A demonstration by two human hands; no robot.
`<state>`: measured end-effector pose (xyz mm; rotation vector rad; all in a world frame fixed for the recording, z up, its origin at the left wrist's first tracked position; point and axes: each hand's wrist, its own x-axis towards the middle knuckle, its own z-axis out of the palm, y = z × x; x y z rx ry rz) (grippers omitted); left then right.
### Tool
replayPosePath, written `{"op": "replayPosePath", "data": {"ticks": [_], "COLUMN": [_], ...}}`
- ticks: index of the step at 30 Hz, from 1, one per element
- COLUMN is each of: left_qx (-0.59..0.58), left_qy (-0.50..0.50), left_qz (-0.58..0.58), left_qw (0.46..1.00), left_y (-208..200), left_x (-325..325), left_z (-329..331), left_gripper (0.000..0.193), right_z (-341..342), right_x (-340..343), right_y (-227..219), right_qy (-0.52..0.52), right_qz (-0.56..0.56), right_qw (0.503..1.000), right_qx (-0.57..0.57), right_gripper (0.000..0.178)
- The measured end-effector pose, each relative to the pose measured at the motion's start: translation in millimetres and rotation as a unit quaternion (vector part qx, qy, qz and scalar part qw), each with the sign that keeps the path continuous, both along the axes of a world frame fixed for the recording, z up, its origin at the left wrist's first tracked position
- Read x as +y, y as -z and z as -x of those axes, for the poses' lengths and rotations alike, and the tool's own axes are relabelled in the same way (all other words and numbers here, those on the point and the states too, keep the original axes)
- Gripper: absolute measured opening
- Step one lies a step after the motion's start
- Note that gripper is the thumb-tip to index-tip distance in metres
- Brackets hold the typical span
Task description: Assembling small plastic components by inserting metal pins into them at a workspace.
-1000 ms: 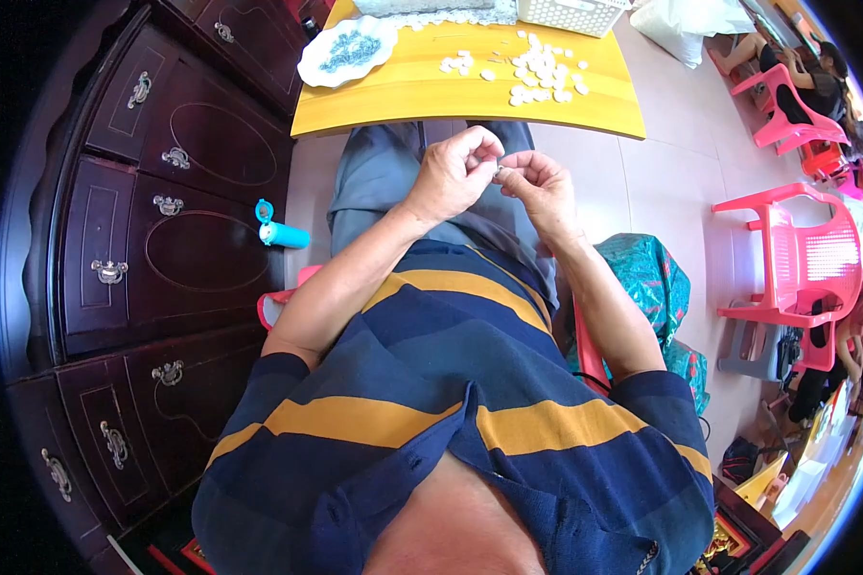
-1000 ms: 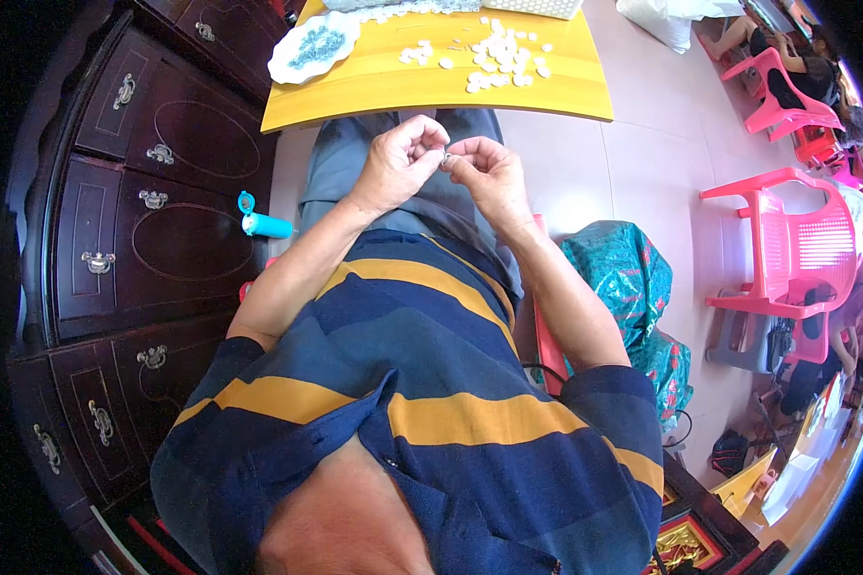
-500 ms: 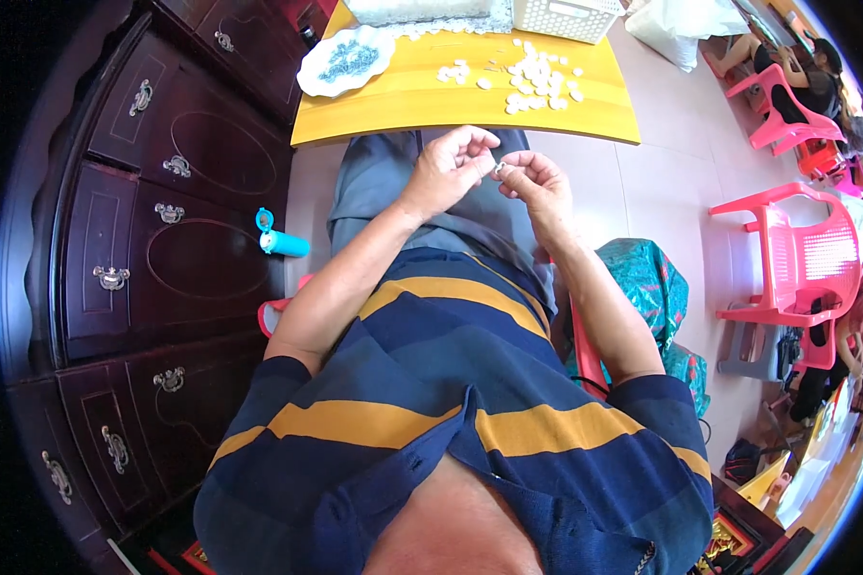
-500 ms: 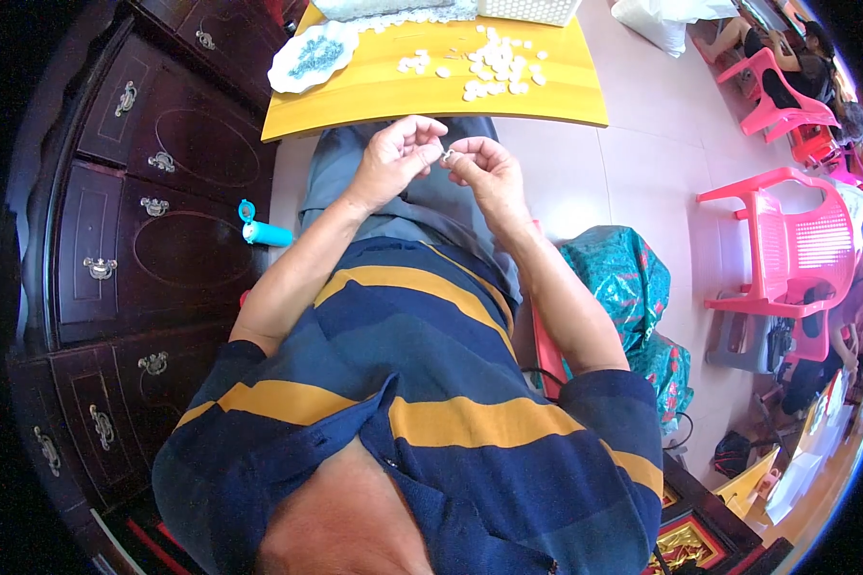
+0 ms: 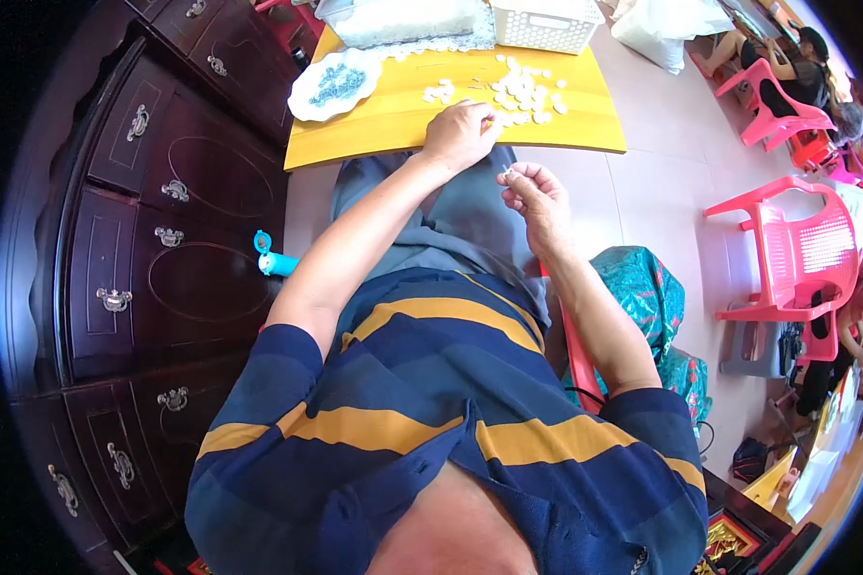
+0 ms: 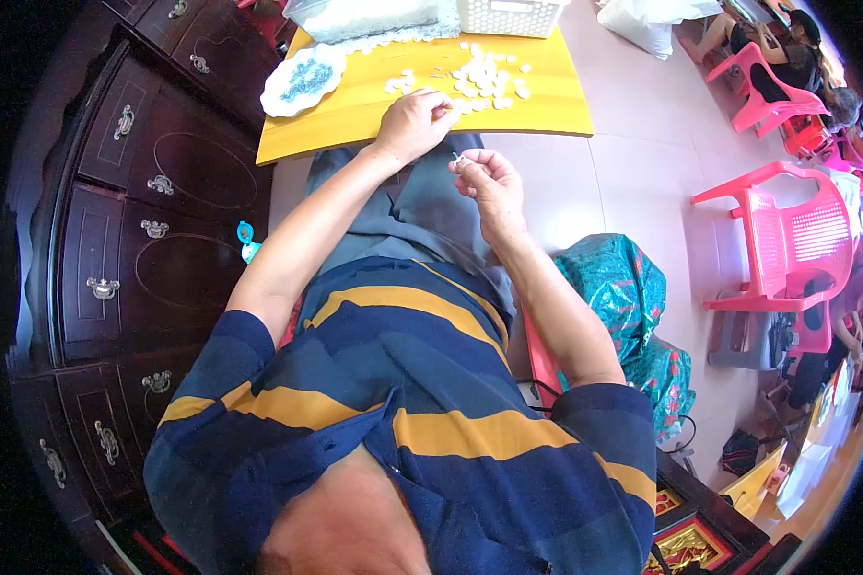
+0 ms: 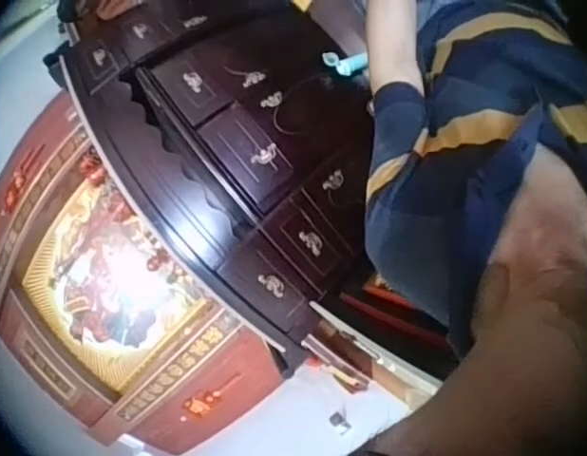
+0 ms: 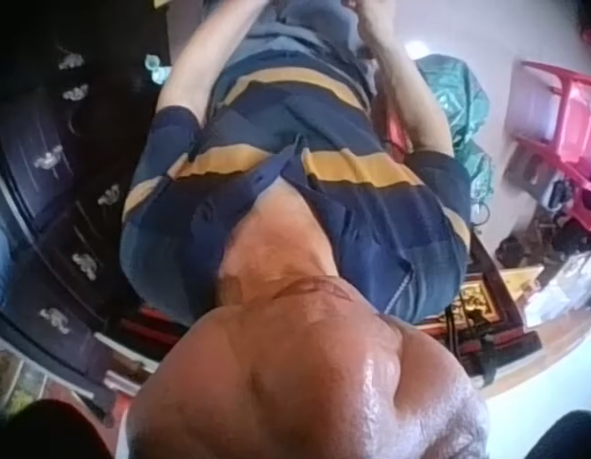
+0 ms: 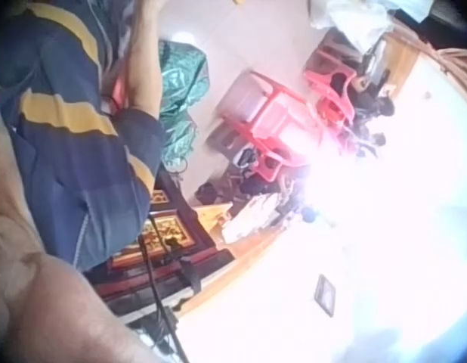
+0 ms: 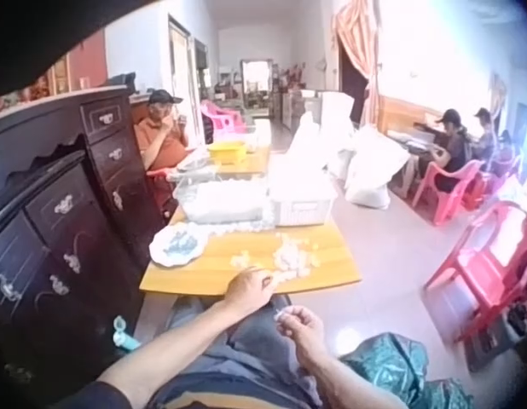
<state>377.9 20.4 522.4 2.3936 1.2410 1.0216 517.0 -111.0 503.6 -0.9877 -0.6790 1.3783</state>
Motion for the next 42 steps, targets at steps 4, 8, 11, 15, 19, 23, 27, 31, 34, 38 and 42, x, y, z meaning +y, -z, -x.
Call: {"op": "replayPosePath", "data": {"ticks": [4,8,11,15,19,23,27,31,34,38,42], "left_qx": [0.048,0.072,0.088,0.134,0.114,0.032,-0.078,-0.067,-0.045,-0.02,-0.022], "left_qy": [-0.018,-0.015,-0.003,0.014,0.016,0.033,0.103,0.162,0.226,0.258,0.267], "left_qz": [0.005,-0.033,-0.068,-0.117,-0.118,-0.013,0.057,0.082,0.065,0.05,0.049], "left_qw": [0.999,0.997,0.994,0.984,0.986,0.999,0.99,0.981,0.971,0.965,0.962], "left_y": [1.2,1.7,4.7,10.3,18.2,19.3,8.3,-1.0,-5.5,-1.3,0.8], "left_x": [0.5,2.6,3.3,5.2,5.1,-15.4,-69.0,-106.2,-114.2,-120.0,-118.0], "left_z": [-8.9,-11.5,-10.7,-0.6,13.2,29.2,38.0,33.1,21.1,11.9,3.3], "left_gripper": [0.02,0.018,0.016,0.014,0.016,0.019,0.014,0.013,0.013,0.014,0.014], "right_z": [-1.2,-3.1,-2.6,-0.5,0.0,-0.8,-6.8,-11.8,-18.9,-20.3,-21.5], "right_x": [0.7,2.5,3.0,4.1,5.7,4.2,5.3,7.4,17.8,17.1,17.1], "right_y": [-0.5,1.1,0.1,-0.5,3.8,4.0,7.9,13.2,42.9,40.6,38.8], "right_qy": [0.004,-0.003,0.0,0.0,-0.018,-0.008,0.0,-0.027,-0.013,-0.045,-0.031], "right_qz": [0.002,-0.002,-0.001,-0.002,-0.016,0.005,0.053,0.085,0.077,0.154,0.164], "right_qw": [1.0,1.0,1.0,1.0,1.0,1.0,0.997,0.985,0.975,0.947,0.942], "right_qx": [0.0,-0.001,0.003,0.007,0.014,-0.001,0.063,0.145,0.206,0.279,0.292], "right_gripper": [0.014,0.014,0.014,0.013,0.012,0.013,0.013,0.011,0.01,0.008,0.009]}}
